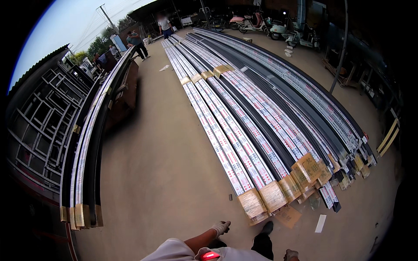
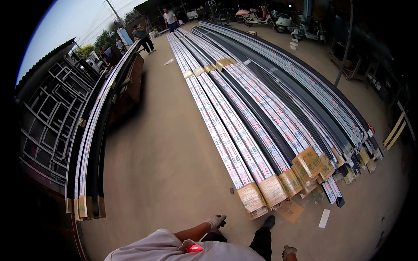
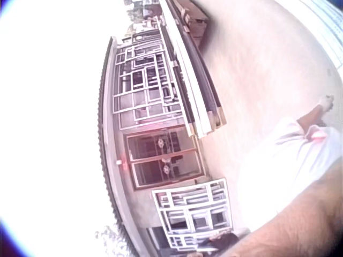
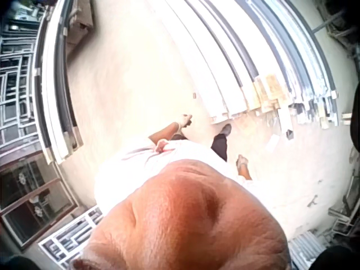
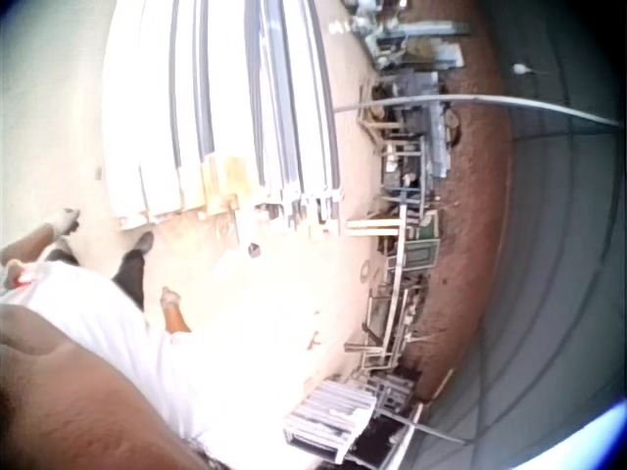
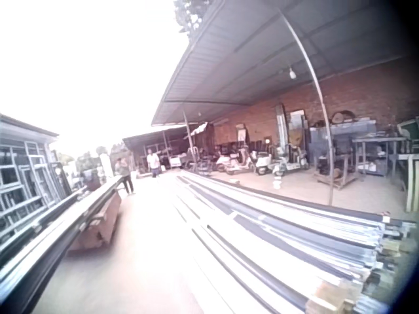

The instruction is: The person repeatedly picks up long metal profiles wrapped in protective film and cardboard, carries them across a warehouse floor, and stacks them in a pile. The person wears gloves and moves the profiles one by one or in small groups.

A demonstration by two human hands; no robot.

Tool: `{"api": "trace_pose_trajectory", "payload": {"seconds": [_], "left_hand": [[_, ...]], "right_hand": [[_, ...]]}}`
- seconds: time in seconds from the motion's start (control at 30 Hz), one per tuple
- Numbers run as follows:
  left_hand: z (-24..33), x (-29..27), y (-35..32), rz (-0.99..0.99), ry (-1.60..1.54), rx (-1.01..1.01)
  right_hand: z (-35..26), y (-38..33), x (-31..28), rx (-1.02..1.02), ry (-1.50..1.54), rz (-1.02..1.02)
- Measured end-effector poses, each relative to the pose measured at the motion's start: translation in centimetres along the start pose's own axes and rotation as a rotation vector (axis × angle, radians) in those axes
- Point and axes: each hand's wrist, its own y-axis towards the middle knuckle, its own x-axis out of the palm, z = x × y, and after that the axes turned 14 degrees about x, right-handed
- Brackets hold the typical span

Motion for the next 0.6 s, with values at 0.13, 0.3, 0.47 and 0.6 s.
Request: {"api": "trace_pose_trajectory", "payload": {"seconds": [0.13,0.3,0.47,0.6], "left_hand": [[1.1,-7.2,-3.7,-0.014,-0.173,0.162],[-6.8,-20.1,-9.8,0.155,-0.225,0.136],[-22.5,-32.0,-18.1,0.683,-0.486,-0.168],[-31.6,-34.4,-24.9,0.862,-0.626,-0.304]], "right_hand": [[3.1,-7.1,5.6,-0.295,-0.088,-0.094],[5.1,-22.6,19.5,-0.805,-0.366,-0.174],[6.3,-37.0,32.1,-1.097,-0.694,-0.37],[7.5,-43.2,38.2,-1.214,-0.821,-0.382]]}}
